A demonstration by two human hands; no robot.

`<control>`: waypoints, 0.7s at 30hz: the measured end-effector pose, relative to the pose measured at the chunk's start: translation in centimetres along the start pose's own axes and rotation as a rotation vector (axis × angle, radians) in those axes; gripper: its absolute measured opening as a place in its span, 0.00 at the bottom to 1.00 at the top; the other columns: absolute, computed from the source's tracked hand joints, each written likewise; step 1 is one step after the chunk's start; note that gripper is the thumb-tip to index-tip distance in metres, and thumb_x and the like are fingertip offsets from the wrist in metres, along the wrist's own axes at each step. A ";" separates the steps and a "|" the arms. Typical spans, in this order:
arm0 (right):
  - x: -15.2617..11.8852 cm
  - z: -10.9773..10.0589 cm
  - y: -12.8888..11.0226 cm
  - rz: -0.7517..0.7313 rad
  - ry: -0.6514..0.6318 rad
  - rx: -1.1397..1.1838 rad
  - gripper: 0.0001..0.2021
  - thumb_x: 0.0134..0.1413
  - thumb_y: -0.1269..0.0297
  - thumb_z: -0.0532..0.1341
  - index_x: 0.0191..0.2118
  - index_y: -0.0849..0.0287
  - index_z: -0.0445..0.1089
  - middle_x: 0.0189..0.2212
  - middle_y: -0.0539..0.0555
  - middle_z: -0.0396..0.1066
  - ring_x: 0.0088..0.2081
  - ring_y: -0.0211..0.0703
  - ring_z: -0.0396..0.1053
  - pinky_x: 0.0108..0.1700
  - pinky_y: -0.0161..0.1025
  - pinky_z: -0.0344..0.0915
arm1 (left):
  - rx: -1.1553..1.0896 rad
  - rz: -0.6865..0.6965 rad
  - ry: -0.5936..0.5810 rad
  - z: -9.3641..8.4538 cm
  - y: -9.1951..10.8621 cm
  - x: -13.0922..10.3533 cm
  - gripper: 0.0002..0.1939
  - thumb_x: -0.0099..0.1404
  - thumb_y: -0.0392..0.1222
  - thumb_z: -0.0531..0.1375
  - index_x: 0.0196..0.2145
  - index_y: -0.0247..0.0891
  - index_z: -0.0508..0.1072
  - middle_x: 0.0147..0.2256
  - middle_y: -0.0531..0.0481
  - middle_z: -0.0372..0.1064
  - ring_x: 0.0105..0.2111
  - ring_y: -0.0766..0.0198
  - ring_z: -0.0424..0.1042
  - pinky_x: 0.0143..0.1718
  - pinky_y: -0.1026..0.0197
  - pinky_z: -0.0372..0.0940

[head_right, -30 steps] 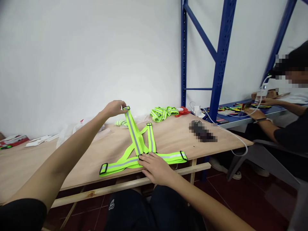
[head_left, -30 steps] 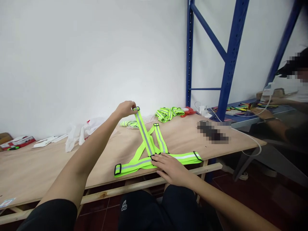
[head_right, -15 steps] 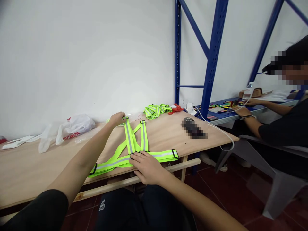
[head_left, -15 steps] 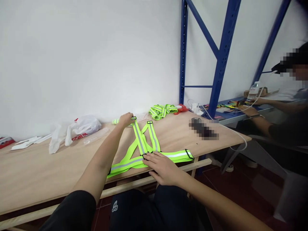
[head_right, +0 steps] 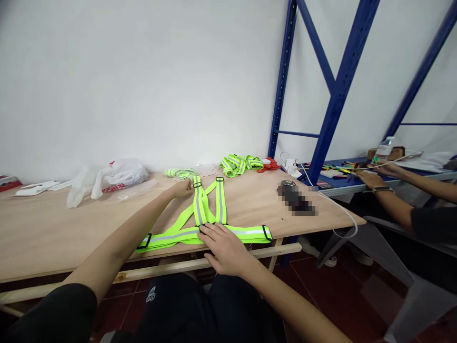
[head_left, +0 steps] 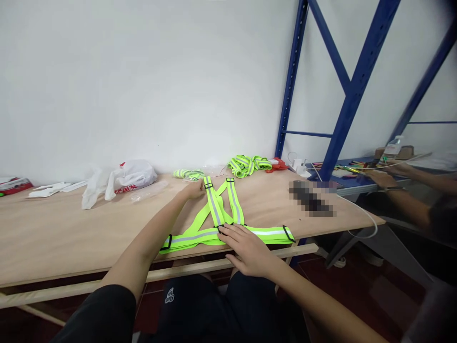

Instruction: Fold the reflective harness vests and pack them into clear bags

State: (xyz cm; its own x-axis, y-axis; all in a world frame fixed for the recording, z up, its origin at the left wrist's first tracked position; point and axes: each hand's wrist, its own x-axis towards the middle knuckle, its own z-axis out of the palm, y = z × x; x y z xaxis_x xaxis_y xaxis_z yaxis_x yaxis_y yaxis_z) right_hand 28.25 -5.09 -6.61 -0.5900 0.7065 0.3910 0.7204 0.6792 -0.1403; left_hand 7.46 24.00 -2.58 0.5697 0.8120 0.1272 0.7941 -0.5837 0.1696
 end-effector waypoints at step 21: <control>0.3 -0.3 -0.3 0.008 -0.034 -0.023 0.27 0.59 0.64 0.59 0.64 0.60 0.62 0.66 0.60 0.60 0.68 0.52 0.54 0.69 0.54 0.51 | -0.360 0.586 0.132 1.8 1.1 -7.7 0.18 0.72 0.51 0.53 0.43 0.40 0.80 0.47 0.42 0.74 0.46 0.55 0.72 0.50 0.55 0.65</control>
State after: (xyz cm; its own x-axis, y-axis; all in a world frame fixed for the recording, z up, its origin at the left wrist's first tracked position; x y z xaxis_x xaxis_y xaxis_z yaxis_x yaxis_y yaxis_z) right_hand 27.98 -5.16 -6.23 -0.5960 0.7185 0.3586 0.7332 0.6690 -0.1219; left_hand 4.35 17.14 -5.13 0.8340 0.3692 0.4100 0.2315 -0.9087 0.3474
